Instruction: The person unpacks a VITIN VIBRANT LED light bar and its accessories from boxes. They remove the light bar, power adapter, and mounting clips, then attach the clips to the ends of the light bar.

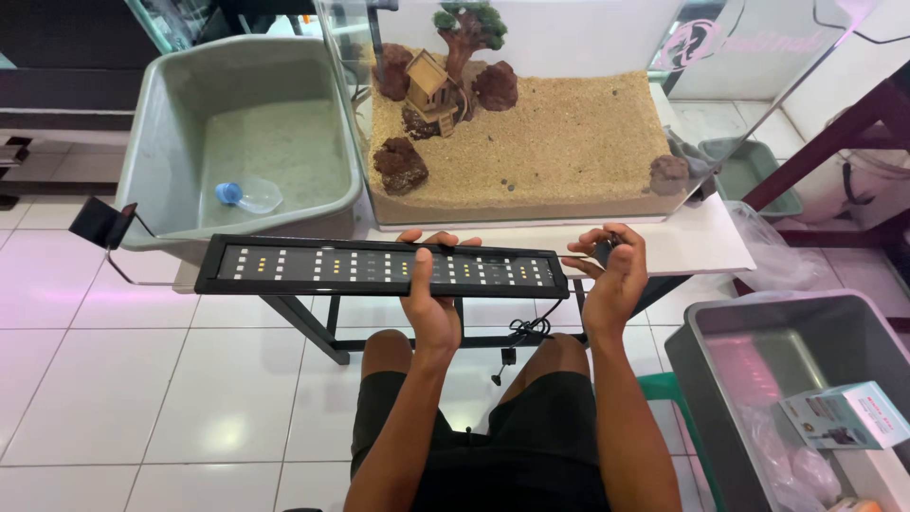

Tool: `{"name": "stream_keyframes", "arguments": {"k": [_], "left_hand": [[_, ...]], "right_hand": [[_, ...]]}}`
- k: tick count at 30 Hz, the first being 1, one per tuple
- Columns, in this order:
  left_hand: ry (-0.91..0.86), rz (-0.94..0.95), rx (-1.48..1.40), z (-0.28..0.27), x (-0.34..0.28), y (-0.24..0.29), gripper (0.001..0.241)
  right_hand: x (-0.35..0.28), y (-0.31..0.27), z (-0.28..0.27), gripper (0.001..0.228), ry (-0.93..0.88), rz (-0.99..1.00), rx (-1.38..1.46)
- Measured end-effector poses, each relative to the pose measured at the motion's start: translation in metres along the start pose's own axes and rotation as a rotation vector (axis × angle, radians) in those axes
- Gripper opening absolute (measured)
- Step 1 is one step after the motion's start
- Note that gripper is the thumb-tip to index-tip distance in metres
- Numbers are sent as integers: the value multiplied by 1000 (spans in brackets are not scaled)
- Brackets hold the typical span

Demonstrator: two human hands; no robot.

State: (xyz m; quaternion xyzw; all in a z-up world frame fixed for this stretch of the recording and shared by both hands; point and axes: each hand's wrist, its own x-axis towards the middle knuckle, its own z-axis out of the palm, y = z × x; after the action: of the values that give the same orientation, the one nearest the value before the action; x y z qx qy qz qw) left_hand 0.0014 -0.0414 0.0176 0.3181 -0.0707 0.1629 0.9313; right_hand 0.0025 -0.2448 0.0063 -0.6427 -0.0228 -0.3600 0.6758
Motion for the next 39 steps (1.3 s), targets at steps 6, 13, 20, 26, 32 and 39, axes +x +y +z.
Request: {"name": "stream_keyframes", "arguments": {"k": [6, 13, 20, 26, 32, 39], "left_hand": [[-103, 114, 137, 3, -10, -4, 51], [-82, 105, 160, -1, -11, -4, 42], [-30, 82, 109, -7, -6, -6, 40], [-6, 53, 101, -10, -7, -8, 41], [7, 36, 78, -10, -10, -18, 43], [44, 16, 68, 8, -20, -32, 43]], "right_hand": [[-3, 17, -1, 52, 141, 175, 179], [-9, 25, -4, 39, 153, 292, 301], [-5, 12, -2, 28, 26, 283, 266], [-3, -2, -7, 18, -74, 251, 60], [-3, 10, -22, 27, -84, 259, 62], [-26, -54, 4, 80, -266, -693, -843]]}}
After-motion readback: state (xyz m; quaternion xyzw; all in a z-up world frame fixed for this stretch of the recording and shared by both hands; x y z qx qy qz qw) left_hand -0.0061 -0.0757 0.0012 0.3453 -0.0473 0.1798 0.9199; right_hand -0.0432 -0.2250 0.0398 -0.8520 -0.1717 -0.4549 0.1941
